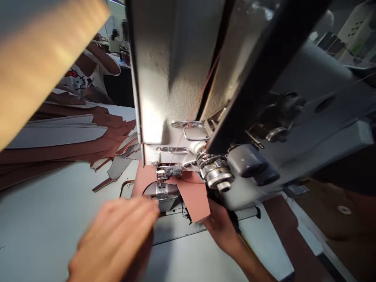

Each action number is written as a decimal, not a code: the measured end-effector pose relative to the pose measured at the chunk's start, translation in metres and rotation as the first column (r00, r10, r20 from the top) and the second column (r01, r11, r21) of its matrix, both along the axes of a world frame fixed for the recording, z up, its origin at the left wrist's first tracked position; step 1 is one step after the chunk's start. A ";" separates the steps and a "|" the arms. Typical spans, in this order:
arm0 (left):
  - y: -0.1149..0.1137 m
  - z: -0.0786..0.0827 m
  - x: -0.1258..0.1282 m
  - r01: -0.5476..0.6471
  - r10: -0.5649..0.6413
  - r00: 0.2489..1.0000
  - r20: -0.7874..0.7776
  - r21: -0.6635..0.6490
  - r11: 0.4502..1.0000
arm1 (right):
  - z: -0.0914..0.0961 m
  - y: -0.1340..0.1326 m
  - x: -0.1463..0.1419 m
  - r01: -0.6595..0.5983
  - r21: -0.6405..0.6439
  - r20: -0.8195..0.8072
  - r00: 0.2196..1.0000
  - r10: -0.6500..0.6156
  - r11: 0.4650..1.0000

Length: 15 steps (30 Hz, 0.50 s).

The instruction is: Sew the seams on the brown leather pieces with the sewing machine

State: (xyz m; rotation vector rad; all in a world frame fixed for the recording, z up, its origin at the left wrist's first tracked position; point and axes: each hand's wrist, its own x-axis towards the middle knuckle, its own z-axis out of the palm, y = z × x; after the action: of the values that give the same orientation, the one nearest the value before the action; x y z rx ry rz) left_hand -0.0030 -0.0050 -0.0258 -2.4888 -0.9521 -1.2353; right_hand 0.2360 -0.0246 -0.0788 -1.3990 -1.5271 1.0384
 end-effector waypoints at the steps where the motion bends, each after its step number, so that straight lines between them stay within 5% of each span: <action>1: -0.008 -0.006 0.005 0.041 -0.041 0.999 0.014 -0.016 0.999 | 0.004 -0.003 -0.008 -0.008 0.016 0.004 1.000 0.008 1.000; 5: -0.026 -0.025 0.027 0.151 -0.106 0.964 0.244 -0.171 0.974 | 0.013 -0.015 -0.032 -0.079 0.187 0.105 0.993 0.060 0.979; 7: -0.025 -0.031 0.029 0.190 -0.112 0.935 0.337 -0.208 0.959 | 0.017 -0.016 -0.038 -0.051 0.390 0.218 0.975 -0.038 0.919; 9: -0.024 -0.039 0.025 0.171 -0.074 0.941 0.329 -0.275 0.946 | 0.022 -0.013 -0.043 0.021 0.646 0.275 0.926 -0.257 0.763; 11: -0.023 -0.050 0.022 0.130 -0.039 0.970 0.242 -0.373 0.919 | 0.030 -0.006 -0.047 -0.014 0.852 0.257 0.882 -0.395 0.524; 13: -0.022 -0.063 0.021 0.120 -0.059 0.987 0.149 -0.450 0.885 | 0.037 0.005 -0.050 -0.174 0.927 0.304 0.867 -0.394 0.332; 15: -0.021 -0.076 0.025 0.108 -0.081 0.994 0.074 -0.517 0.849 | 0.044 0.018 -0.052 -0.356 0.911 0.410 0.830 -0.378 0.207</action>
State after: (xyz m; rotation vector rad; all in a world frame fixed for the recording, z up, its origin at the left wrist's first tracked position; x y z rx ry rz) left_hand 0.0217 -0.0265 -0.1023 -2.9547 -1.3459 -1.1934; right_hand 0.1843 -0.0066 -0.0352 -0.6641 -1.9799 -0.6120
